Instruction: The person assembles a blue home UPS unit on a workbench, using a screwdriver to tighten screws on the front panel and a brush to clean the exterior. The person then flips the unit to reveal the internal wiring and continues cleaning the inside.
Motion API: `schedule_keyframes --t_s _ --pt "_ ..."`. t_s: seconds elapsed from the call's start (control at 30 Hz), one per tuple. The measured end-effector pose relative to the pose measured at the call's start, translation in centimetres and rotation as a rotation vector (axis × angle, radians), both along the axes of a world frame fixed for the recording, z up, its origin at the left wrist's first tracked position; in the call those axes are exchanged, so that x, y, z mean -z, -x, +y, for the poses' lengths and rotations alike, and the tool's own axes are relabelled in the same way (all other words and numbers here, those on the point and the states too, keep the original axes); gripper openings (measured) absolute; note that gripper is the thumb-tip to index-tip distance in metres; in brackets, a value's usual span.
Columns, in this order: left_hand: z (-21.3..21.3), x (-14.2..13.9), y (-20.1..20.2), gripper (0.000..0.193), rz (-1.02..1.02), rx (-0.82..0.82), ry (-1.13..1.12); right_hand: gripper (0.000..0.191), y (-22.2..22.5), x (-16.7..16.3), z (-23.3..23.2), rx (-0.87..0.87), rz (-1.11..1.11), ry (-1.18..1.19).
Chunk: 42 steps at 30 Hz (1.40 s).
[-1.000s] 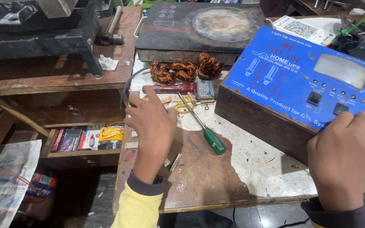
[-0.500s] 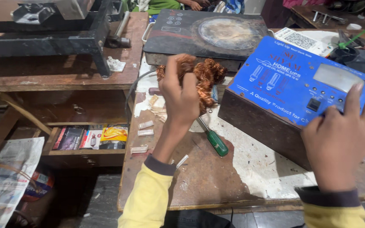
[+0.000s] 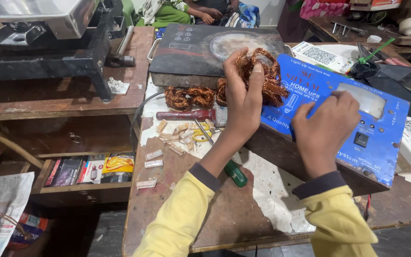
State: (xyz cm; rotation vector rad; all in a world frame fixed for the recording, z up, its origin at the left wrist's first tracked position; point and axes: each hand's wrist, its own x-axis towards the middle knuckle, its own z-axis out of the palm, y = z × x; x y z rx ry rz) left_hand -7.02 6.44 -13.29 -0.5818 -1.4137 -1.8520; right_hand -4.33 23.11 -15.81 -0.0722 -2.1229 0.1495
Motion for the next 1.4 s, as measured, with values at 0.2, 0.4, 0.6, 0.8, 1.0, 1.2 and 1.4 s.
schedule_keyframes --t_s 0.2,0.4,0.6,0.8,1.0,1.2,1.4 --pt "0.8 0.7 0.9 0.059 -0.048 0.127 0.018 0.076 -1.1 -1.3 0.5 -0.476 0.006 0.053" --pt "0.6 0.7 -0.2 0.066 0.026 0.024 0.384 0.112 -0.7 -2.7 -0.4 -0.852 -0.124 0.08" --pt "1.1 0.6 -2.2 0.117 0.323 -0.098 0.293 0.127 -1.4 -3.8 0.1 -1.014 -0.419 0.118" --pt "0.3 0.5 -2.7 0.102 0.24 -0.153 0.276 0.125 -2.7 -4.2 -0.2 -1.479 -0.569 0.651" --pt "-1.0 -0.9 -2.5 0.091 0.001 0.148 0.027 0.123 -2.0 -3.8 -0.1 -1.282 -0.644 0.549" --pt "-0.1 -1.4 -3.5 0.092 -0.108 0.087 0.099 0.116 -1.0 -2.9 0.5 -1.211 -0.575 0.591" --pt "-0.1 -1.1 -2.9 0.104 -0.139 0.103 0.281 0.093 -1.0 -2.4 1.6 -1.13 -0.578 0.573"
